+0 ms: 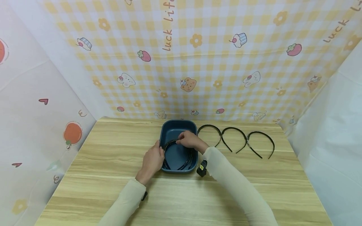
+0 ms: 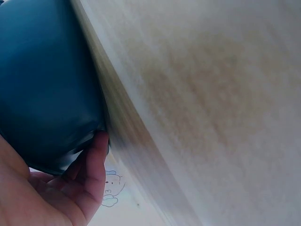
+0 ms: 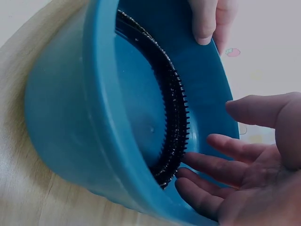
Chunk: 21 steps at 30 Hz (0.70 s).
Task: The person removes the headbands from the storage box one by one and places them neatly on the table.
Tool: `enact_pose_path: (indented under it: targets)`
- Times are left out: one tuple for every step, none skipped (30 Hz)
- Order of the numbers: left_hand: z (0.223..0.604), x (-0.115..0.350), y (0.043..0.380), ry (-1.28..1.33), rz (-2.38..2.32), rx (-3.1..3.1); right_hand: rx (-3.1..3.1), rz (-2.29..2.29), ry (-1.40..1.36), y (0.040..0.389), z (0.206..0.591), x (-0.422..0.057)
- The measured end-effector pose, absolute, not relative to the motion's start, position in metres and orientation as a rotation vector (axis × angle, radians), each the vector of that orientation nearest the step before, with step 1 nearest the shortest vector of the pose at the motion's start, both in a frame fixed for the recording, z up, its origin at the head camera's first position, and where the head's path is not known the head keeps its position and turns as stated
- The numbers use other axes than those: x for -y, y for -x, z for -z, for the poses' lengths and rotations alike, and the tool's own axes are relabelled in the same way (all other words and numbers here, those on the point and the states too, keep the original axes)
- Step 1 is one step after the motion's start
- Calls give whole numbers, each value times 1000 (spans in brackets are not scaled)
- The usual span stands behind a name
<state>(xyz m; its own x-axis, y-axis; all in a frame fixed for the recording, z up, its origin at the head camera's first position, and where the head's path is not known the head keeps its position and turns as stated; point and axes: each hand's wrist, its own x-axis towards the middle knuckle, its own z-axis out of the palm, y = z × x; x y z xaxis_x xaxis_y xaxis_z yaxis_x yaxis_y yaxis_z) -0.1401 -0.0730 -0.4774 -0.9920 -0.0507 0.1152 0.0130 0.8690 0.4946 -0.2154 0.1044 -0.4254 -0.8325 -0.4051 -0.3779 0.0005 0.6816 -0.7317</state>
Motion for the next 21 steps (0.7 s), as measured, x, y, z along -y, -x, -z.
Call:
enact_pose_path:
  targets:
    - [477, 73, 140, -29, 774, 2915, -2373, 1027, 318, 215, 425, -105]
    - [477, 73, 140, -27, 774, 2912, -2374, 1024, 323, 215, 425, -105]
    - [477, 73, 140, -28, 771, 2911, -2374, 1024, 325, 215, 425, -105]
    - [478, 73, 140, -29, 766, 2912, -2373, 1025, 328, 215, 424, -106]
    - [478, 73, 140, -29, 763, 2913, -2373, 1026, 329, 215, 424, -106]
    - [478, 73, 140, -28, 759, 2913, -2374, 1027, 328, 216, 424, -106]
    - [478, 73, 140, -26, 755, 2915, -2375, 1026, 329, 216, 424, -107]
    - [478, 73, 140, -24, 755, 2911, -2373, 1033, 324, 216, 423, -107]
    - [478, 73, 140, -21, 756, 2907, -2370, 1041, 318, 217, 423, -107]
    - [478, 73, 140, -17, 759, 2903, -2368, 1045, 315, 217, 422, -107]
    - [477, 73, 139, -13, 758, 2898, -2370, 1048, 312, 218, 422, -108]
    - [477, 73, 139, -9, 758, 2894, -2369, 1056, 308, 218, 421, -108]
    - [477, 73, 139, -6, 759, 2890, -2367, 1065, 308, 218, 421, -109]
    - [477, 73, 139, -6, 759, 2886, -2364, 1079, 309, 219, 421, -109]
    - [477, 73, 139, -6, 758, 2886, -2359, 1093, 311, 219, 421, -110]
    - [477, 73, 139, -6, 756, 2887, -2354, 1108, 319, 219, 421, -110]
    - [477, 73, 139, -7, 753, 2889, -2345, 1128, 321, 220, 421, -111]
    - [477, 73, 139, -8, 754, 2891, -2331, 1150, 322, 221, 421, -112]
    - [477, 73, 139, -10, 756, 2891, -2320, 1167, 325, 221, 421, -112]
    - [477, 73, 139, -10, 759, 2892, -2308, 1184, 325, 222, 422, -113]
    - [477, 73, 139, -9, 762, 2893, -2300, 1197, 326, 222, 422, -113]
